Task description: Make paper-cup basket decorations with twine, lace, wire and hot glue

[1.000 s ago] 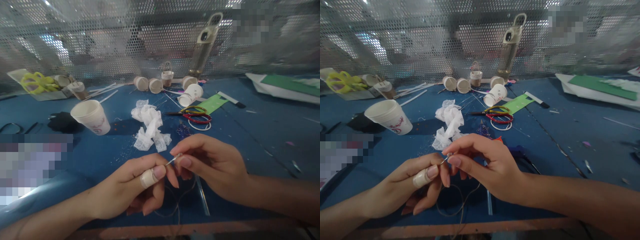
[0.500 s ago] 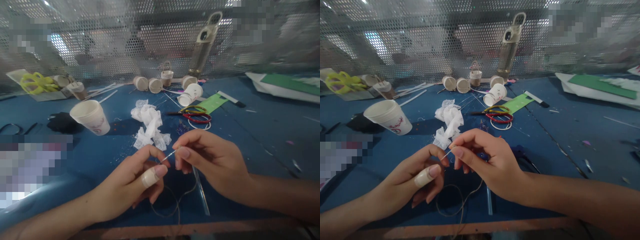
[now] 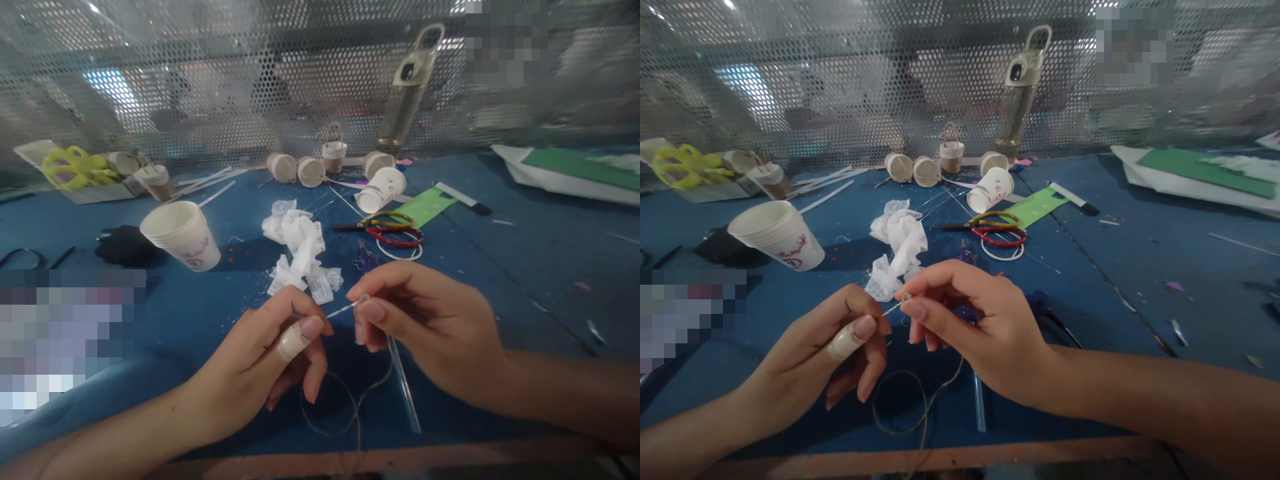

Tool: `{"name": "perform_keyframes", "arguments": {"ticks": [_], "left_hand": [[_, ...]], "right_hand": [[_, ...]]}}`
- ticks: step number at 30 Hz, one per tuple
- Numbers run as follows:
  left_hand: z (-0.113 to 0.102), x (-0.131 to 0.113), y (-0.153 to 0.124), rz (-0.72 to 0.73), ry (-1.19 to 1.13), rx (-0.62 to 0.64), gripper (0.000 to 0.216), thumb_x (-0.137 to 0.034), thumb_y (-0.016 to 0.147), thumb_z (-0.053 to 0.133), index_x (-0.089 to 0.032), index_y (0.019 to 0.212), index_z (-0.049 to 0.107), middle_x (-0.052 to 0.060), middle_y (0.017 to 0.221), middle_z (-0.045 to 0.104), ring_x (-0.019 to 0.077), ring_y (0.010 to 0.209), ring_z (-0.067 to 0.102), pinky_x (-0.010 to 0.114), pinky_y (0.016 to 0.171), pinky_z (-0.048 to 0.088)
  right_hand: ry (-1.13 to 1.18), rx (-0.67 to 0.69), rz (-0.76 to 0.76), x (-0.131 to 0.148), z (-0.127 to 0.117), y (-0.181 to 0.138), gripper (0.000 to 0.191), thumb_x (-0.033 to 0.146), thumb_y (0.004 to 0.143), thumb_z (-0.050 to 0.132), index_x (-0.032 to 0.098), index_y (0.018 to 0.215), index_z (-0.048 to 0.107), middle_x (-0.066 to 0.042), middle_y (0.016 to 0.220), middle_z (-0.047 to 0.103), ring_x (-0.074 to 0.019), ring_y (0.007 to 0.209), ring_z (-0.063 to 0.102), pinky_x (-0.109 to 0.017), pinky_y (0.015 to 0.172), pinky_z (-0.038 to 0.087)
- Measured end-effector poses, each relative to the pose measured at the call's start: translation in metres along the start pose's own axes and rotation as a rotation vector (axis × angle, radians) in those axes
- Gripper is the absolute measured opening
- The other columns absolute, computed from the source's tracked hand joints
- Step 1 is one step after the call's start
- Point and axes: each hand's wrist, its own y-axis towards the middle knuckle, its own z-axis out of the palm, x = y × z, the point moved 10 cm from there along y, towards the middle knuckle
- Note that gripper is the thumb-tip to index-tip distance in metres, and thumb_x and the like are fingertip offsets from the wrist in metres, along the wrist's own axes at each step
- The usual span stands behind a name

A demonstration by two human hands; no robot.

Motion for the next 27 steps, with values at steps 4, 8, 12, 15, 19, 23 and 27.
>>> {"name": "perform_keyframes", "arguments": {"ticks": [4,8,12,15,19,23,27], "left_hand": [[0.003,0.001,-0.002,-0.032,-0.032,0.04,0.03,-0.05,0.105,0.044,-0.022,0.095,0.05,-0.009,0.056,0.052,0.0028,0.039,0.033,0.008,0.037,0.029],[0.01,0.004,-0.002,-0.084,-0.124,0.137,0.028,-0.047,0.106,0.043,-0.022,0.096,0.051,-0.009,0.056,0.047,0.0028,0.04,0.03,0.008,0.038,0.028],[0.017,0.008,-0.002,-0.132,-0.268,0.235,0.024,-0.044,0.107,0.042,-0.023,0.098,0.051,-0.01,0.053,0.044,0.0034,0.036,0.026,0.008,0.033,0.025],[0.021,0.009,-0.003,-0.134,-0.347,0.282,0.023,-0.042,0.107,0.041,-0.023,0.099,0.051,-0.01,0.052,0.043,0.0036,0.034,0.026,0.008,0.031,0.024],[0.022,0.008,-0.005,-0.128,-0.332,0.298,0.024,-0.042,0.107,0.043,-0.022,0.098,0.052,-0.009,0.053,0.044,0.0033,0.035,0.026,0.008,0.032,0.025],[0.021,0.008,-0.005,-0.129,-0.319,0.29,0.025,-0.042,0.107,0.043,-0.022,0.098,0.053,-0.009,0.054,0.045,0.0034,0.036,0.026,0.008,0.033,0.025],[0.021,0.009,-0.004,-0.142,-0.33,0.293,0.024,-0.043,0.106,0.043,-0.022,0.099,0.052,-0.009,0.054,0.045,0.0034,0.035,0.026,0.008,0.032,0.025]], "right_hand": [[0.033,0.009,0.008,-0.002,0.001,-0.002,0.002,0.023,0.094,0.069,0.021,0.095,0.069,0.006,0.066,0.068,-0.0039,0.054,0.063,-0.011,0.054,0.054],[0.065,0.018,0.021,-0.002,0.002,-0.003,0.003,0.021,0.094,0.068,0.022,0.096,0.071,0.006,0.066,0.068,-0.0038,0.055,0.062,-0.011,0.055,0.054],[0.126,0.042,0.033,-0.002,0.004,-0.003,0.005,0.022,0.094,0.069,0.022,0.098,0.073,0.004,0.066,0.069,-0.0051,0.054,0.062,-0.013,0.053,0.054],[0.174,0.061,0.049,-0.004,0.005,-0.002,0.005,0.022,0.093,0.07,0.022,0.096,0.074,0.004,0.065,0.07,-0.0056,0.054,0.062,-0.014,0.053,0.053],[0.239,0.089,0.085,-0.008,0.008,-0.002,0.005,0.022,0.092,0.071,0.021,0.095,0.075,0.002,0.066,0.07,-0.0062,0.054,0.063,-0.014,0.051,0.053],[0.301,0.102,0.112,-0.01,0.01,-0.003,0.005,0.022,0.092,0.071,0.02,0.094,0.075,0.002,0.065,0.069,-0.0062,0.054,0.062,-0.014,0.051,0.053],[0.34,0.094,0.157,-0.014,0.011,-0.002,0.005,0.022,0.091,0.073,0.021,0.096,0.073,0.003,0.065,0.07,-0.006,0.053,0.062,-0.014,0.051,0.053]]}}
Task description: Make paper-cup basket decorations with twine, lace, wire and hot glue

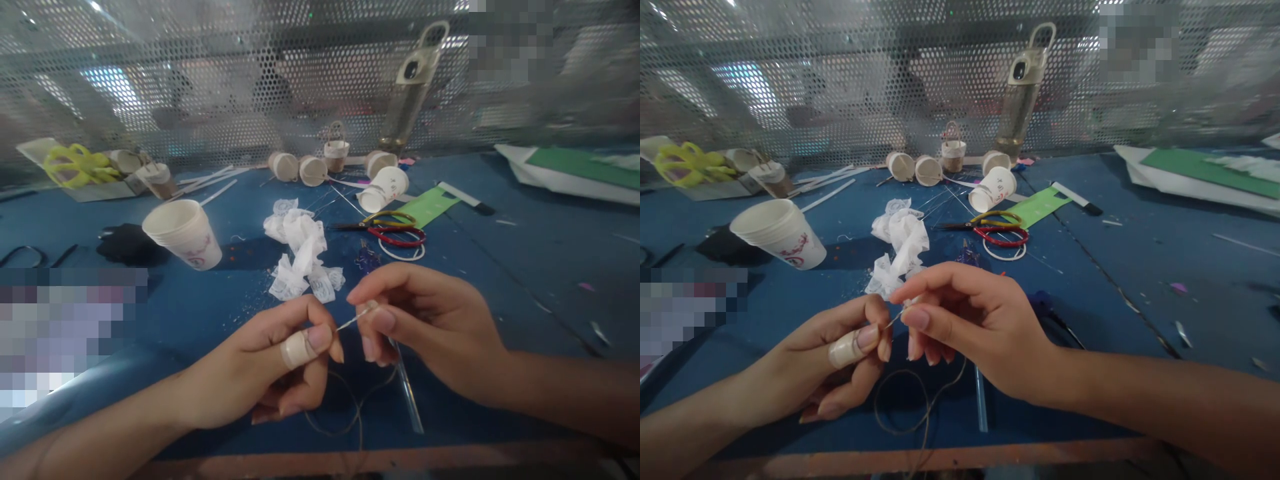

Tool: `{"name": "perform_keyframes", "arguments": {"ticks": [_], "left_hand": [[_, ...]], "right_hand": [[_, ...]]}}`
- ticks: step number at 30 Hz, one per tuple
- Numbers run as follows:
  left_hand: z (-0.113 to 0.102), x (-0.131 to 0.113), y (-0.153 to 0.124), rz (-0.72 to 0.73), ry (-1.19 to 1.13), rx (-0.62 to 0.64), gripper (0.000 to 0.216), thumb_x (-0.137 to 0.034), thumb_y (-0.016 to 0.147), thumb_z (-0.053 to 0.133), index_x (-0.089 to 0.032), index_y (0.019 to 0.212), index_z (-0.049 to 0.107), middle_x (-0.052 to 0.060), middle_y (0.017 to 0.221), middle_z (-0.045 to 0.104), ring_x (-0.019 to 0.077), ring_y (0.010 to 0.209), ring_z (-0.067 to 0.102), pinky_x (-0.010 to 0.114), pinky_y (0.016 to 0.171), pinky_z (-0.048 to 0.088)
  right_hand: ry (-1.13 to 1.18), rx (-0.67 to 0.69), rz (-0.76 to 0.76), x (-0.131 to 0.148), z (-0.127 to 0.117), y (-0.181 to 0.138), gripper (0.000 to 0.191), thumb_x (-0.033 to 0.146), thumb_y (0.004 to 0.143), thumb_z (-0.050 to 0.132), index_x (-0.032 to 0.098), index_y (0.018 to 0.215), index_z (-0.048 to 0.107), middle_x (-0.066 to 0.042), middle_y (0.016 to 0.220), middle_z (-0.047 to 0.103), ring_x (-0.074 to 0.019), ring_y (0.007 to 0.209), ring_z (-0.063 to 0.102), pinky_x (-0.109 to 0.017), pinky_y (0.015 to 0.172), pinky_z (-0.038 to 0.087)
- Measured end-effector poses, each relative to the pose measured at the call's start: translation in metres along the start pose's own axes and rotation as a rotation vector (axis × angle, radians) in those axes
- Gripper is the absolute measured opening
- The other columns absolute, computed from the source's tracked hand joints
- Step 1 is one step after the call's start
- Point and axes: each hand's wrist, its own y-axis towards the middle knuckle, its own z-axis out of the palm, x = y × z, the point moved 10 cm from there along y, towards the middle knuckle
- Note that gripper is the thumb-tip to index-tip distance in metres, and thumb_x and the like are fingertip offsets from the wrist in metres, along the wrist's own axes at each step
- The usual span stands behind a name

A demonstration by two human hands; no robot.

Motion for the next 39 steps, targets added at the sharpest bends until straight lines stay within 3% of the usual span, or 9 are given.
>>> {"name": "perform_keyframes", "arguments": {"ticks": [10,15,19,39], "left_hand": [[-0.001,0.005,0.001,-0.071,0.153,-0.067,0.033,-0.051,0.104,0.043,-0.021,0.096,0.053,-0.006,0.056,0.053,0.0049,0.038,0.035,0.012,0.038,0.033],[-0.009,-0.003,0.001,0.008,0.312,-0.179,0.029,-0.048,0.1,0.055,-0.019,0.096,0.055,-0.004,0.059,0.061,0.0052,0.044,0.046,0.012,0.045,0.04],[-0.01,-0.009,-0.001,0.079,0.325,-0.209,0.03,-0.047,0.102,0.052,-0.019,0.091,0.053,-0.002,0.063,0.067,0.0044,0.045,0.048,0.012,0.046,0.042],[0.004,0.004,0.004,0.074,-0.097,0.029,0.019,-0.036,0.105,0.049,-0.02,0.097,0.054,0.0,0.069,0.071,0.0027,0.037,0.048,0.008,0.036,0.044]], "right_hand": [[-0.044,-0.012,0.012,0.001,0.001,-0.001,0.007,0.023,0.092,0.071,0.018,0.09,0.067,0.001,0.063,0.068,-0.0074,0.051,0.059,-0.017,0.048,0.051],[-0.081,-0.052,-0.002,0.002,-0.005,-0.004,0.005,0.022,0.091,0.072,0.018,0.089,0.068,0.002,0.064,0.068,-0.0063,0.052,0.058,-0.015,0.048,0.05],[-0.071,-0.057,0.005,0.001,-0.005,-0.001,0.004,0.022,0.091,0.072,0.019,0.09,0.069,0.003,0.064,0.069,-0.0053,0.053,0.06,-0.014,0.05,0.051],[0.039,-0.006,0.007,-0.004,-0.001,0.0,0.003,0.024,0.092,0.073,0.023,0.094,0.072,0.003,0.068,0.074,-0.0047,0.057,0.065,-0.012,0.054,0.053]]}}
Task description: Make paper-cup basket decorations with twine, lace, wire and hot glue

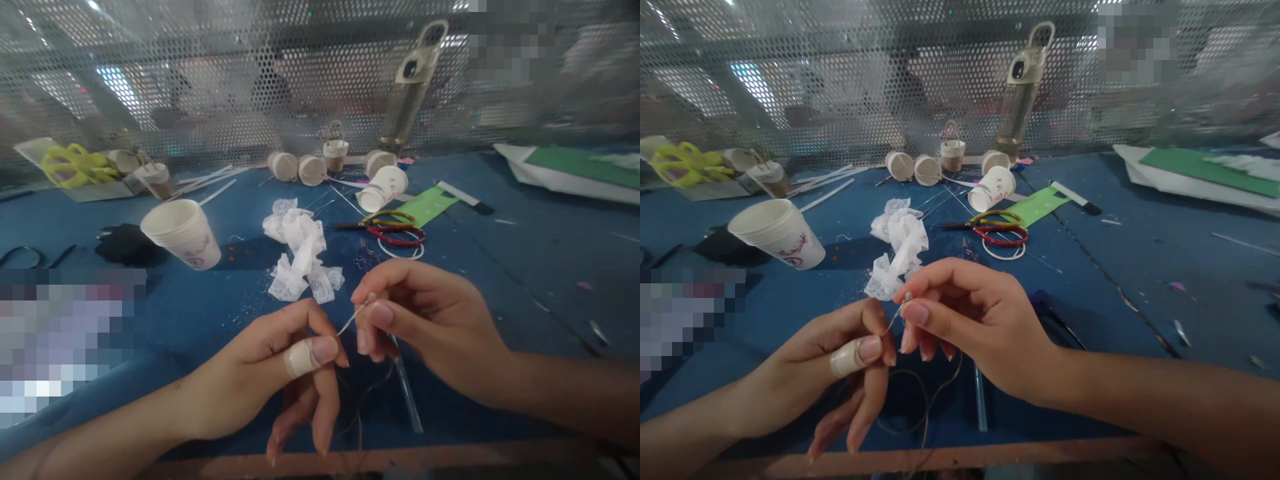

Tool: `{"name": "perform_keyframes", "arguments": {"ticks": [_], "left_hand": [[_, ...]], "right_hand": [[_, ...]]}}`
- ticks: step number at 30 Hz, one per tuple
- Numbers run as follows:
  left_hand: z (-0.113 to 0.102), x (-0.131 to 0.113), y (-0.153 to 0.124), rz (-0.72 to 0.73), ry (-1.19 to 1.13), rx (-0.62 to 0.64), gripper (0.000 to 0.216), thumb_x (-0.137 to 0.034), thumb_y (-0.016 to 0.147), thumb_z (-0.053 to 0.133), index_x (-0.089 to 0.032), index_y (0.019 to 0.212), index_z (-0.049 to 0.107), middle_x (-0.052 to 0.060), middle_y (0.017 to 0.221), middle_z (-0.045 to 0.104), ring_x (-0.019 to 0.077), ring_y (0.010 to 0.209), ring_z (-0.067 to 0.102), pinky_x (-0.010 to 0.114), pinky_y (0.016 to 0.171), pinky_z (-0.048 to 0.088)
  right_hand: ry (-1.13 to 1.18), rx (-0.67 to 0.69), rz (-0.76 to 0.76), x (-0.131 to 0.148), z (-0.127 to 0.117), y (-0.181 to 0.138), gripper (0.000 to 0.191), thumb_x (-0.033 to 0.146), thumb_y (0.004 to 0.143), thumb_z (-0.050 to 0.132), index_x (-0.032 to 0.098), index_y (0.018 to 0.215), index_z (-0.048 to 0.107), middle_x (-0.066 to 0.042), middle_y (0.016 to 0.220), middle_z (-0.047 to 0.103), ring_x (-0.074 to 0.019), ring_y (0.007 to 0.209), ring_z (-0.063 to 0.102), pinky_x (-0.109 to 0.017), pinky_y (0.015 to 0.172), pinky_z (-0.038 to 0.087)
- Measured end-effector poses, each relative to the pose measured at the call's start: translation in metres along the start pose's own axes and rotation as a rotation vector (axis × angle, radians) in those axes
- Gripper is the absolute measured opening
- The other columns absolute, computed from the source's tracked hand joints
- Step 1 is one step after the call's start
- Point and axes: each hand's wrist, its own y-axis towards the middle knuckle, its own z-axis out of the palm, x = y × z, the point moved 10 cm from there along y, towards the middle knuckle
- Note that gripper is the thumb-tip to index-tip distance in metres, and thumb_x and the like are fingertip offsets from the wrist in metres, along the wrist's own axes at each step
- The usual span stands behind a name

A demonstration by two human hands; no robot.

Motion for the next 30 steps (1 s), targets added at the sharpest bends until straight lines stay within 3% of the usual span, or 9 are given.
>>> {"name": "perform_keyframes", "arguments": {"ticks": [9,13,17,22,25,30], "left_hand": [[0.01,0.001,-0.001,-0.066,-0.037,0.109,0.018,-0.033,0.108,0.043,-0.021,0.099,0.053,-0.007,0.052,0.06,0.0018,0.029,0.039,0.007,0.036,0.04],[0.007,0.004,-0.002,-0.095,0.046,0.065,0.021,-0.04,0.105,0.05,-0.021,0.097,0.054,-0.007,0.052,0.057,0.0025,0.034,0.042,0.009,0.039,0.041],[-0.009,-0.005,-0.003,-0.043,0.325,-0.131,0.022,-0.039,0.097,0.064,-0.018,0.094,0.061,-0.004,0.066,0.063,0.0054,0.051,0.055,0.014,0.052,0.048],[-0.005,-0.043,-0.005,0.257,0.842,-0.225,0.013,-0.026,0.095,0.067,-0.017,0.09,0.075,0.002,0.088,0.07,0.0113,0.082,0.064,0.02,0.076,0.049],[-0.003,-0.05,-0.007,0.327,0.961,-0.251,0.016,-0.025,0.099,0.063,-0.018,0.093,0.076,-0.001,0.084,0.069,0.0092,0.079,0.063,0.016,0.074,0.047],[-0.002,-0.048,-0.01,0.306,1.014,-0.266,0.015,-0.021,0.101,0.058,-0.019,0.092,0.07,-0.005,0.087,0.073,0.0059,0.077,0.066,0.011,0.073,0.046]], "right_hand": [[-0.019,0.037,0.02,-0.001,0.003,0.0,0.003,0.025,0.093,0.072,0.025,0.095,0.074,0.004,0.07,0.073,-0.0046,0.059,0.065,-0.012,0.053,0.049],[-0.045,0.008,0.004,0.001,0.002,0.0,0.002,0.024,0.092,0.073,0.022,0.09,0.072,0.003,0.068,0.072,-0.004,0.058,0.064,-0.011,0.053,0.05],[-0.089,-0.065,-0.023,0.004,-0.005,0.0,0.006,0.024,0.091,0.074,0.02,0.087,0.072,0.004,0.067,0.071,-0.0033,0.057,0.063,-0.01,0.054,0.052],[-0.143,-0.098,-0.036,0.006,-0.007,-0.002,0.006,0.026,0.091,0.073,0.022,0.088,0.071,0.005,0.068,0.071,-0.0033,0.057,0.063,-0.01,0.053,0.052],[-0.159,-0.139,-0.048,0.007,-0.011,-0.002,0.006,0.026,0.091,0.074,0.022,0.088,0.072,0.005,0.067,0.07,-0.0037,0.056,0.064,-0.01,0.052,0.052],[-0.172,-0.175,-0.064,0.009,-0.014,-0.003,0.007,0.026,0.089,0.076,0.021,0.086,0.073,0.005,0.064,0.07,-0.0036,0.054,0.063,-0.01,0.05,0.052]]}}
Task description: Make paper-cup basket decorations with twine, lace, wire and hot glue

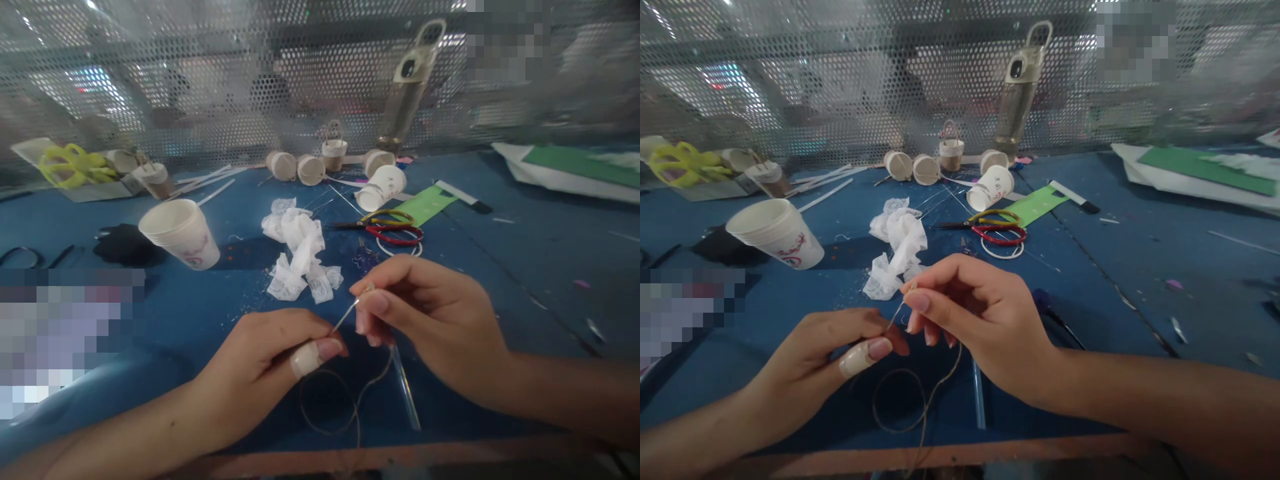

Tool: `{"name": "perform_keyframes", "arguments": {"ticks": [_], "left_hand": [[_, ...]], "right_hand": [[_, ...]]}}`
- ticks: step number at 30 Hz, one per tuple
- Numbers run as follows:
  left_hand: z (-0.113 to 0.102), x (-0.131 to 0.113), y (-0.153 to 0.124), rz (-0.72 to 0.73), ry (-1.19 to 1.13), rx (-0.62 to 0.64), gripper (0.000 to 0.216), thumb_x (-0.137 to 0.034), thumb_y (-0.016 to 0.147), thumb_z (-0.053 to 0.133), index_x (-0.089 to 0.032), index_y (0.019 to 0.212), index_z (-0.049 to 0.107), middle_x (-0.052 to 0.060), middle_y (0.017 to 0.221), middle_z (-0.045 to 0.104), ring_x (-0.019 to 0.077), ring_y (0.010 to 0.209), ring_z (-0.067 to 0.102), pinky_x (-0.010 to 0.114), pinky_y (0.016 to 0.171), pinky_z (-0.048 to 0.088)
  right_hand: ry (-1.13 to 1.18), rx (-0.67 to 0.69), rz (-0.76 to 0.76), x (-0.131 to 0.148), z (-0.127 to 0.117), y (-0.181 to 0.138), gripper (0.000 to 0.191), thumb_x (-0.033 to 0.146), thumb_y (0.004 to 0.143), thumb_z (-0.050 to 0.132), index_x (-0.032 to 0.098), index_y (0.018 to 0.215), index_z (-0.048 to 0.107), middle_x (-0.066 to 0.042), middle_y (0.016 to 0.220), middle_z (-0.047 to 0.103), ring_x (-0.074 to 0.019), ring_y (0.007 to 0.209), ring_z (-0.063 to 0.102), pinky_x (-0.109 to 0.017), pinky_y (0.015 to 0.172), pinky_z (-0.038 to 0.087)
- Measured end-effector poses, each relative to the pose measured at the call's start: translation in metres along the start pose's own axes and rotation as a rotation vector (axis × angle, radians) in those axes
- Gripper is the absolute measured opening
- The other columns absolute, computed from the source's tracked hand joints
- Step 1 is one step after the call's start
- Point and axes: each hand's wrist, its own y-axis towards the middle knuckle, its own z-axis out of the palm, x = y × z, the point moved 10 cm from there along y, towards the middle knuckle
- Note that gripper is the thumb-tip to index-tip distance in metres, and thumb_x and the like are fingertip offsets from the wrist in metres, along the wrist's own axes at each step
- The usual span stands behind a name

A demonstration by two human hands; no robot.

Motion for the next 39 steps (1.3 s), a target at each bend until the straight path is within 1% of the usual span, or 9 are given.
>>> {"name": "perform_keyframes", "arguments": {"ticks": [6,13,15,17,20,28,33,36,39], "left_hand": [[0.006,0.002,0.0,-0.027,0.014,0.053,0.022,-0.028,0.103,0.053,-0.019,0.088,0.066,-0.005,0.081,0.07,0.0073,0.072,0.063,0.013,0.069,0.046],[0.009,0.005,-0.002,-0.083,-0.062,0.096,0.024,-0.031,0.103,0.053,-0.019,0.089,0.068,-0.004,0.08,0.068,0.0087,0.072,0.06,0.016,0.068,0.044],[0.012,0.007,-0.003,-0.104,-0.112,0.108,0.027,-0.034,0.104,0.051,-0.019,0.09,0.068,-0.004,0.072,0.062,0.0073,0.061,0.052,0.016,0.06,0.041],[0.016,0.01,-0.005,-0.145,-0.183,0.132,0.03,-0.038,0.105,0.049,-0.018,0.091,0.067,-0.006,0.063,0.051,0.0057,0.05,0.042,0.016,0.05,0.036],[0.022,0.012,-0.008,-0.185,-0.281,0.17,0.033,-0.042,0.105,0.047,-0.018,0.093,0.066,-0.007,0.059,0.044,0.0054,0.047,0.039,0.015,0.044,0.033],[0.035,0.012,-0.013,-0.272,-0.47,0.268,0.039,-0.049,0.104,0.047,-0.016,0.093,0.064,-0.005,0.064,0.046,0.0054,0.054,0.042,0.014,0.05,0.037],[0.042,0.017,-0.017,-0.351,-0.613,0.29,0.04,-0.052,0.1,0.052,-0.015,0.094,0.065,-0.004,0.068,0.047,0.0057,0.053,0.044,0.013,0.046,0.041],[0.042,0.02,-0.015,-0.359,-0.564,0.282,0.039,-0.051,0.101,0.051,-0.015,0.096,0.067,-0.004,0.067,0.049,0.0056,0.051,0.045,0.014,0.045,0.042],[0.029,0.019,-0.008,-0.288,-0.327,0.181,0.03,-0.043,0.099,0.058,-0.016,0.093,0.069,-0.004,0.066,0.055,0.0051,0.049,0.047,0.013,0.046,0.039]], "right_hand": [[-0.018,0.055,-0.004,0.0,0.005,-0.001,0.004,0.024,0.094,0.07,0.023,0.095,0.074,0.005,0.07,0.072,-0.003,0.056,0.063,-0.01,0.051,0.052],[0.024,0.059,0.032,-0.002,0.007,-0.002,0.007,0.027,0.093,0.072,0.02,0.091,0.073,0.003,0.068,0.072,-0.0049,0.053,0.063,-0.012,0.047,0.05],[0.029,0.062,0.042,-0.003,0.008,-0.002,0.008,0.028,0.093,0.072,0.02,0.09,0.072,0.002,0.069,0.072,-0.0053,0.054,0.063,-0.013,0.047,0.049],[0.034,0.068,0.052,-0.003,0.009,-0.002,0.009,0.028,0.093,0.071,0.02,0.09,0.072,0.002,0.069,0.072,-0.0056,0.053,0.062,-0.014,0.047,0.049],[0.048,0.086,0.071,-0.005,0.01,-0.002,0.011,0.029,0.093,0.071,0.018,0.088,0.071,0.002,0.068,0.07,-0.0064,0.054,0.061,-0.015,0.047,0.048],[0.135,0.134,0.128,-0.013,0.014,-0.003,0.009,0.029,0.091,0.074,0.02,0.089,0.071,0.002,0.074,0.068,-0.0056,0.058,0.061,-0.013,0.047,0.048],[0.219,0.184,0.167,-0.015,0.021,-0.004,0.008,0.027,0.091,0.072,0.02,0.087,0.07,0.002,0.075,0.066,-0.0055,0.055,0.059,-0.014,0.044,0.046],[0.193,0.135,0.128,-0.012,0.016,-0.004,0.011,0.027,0.09,0.074,0.019,0.084,0.068,0.002,0.074,0.064,-0.0048,0.051,0.055,-0.015,0.043,0.043],[0.143,0.036,0.069,-0.008,0.004,-0.003,0.01,0.026,0.09,0.074,0.021,0.084,0.068,0.005,0.067,0.06,-0.0042,0.05,0.052,-0.014,0.044,0.042]]}}
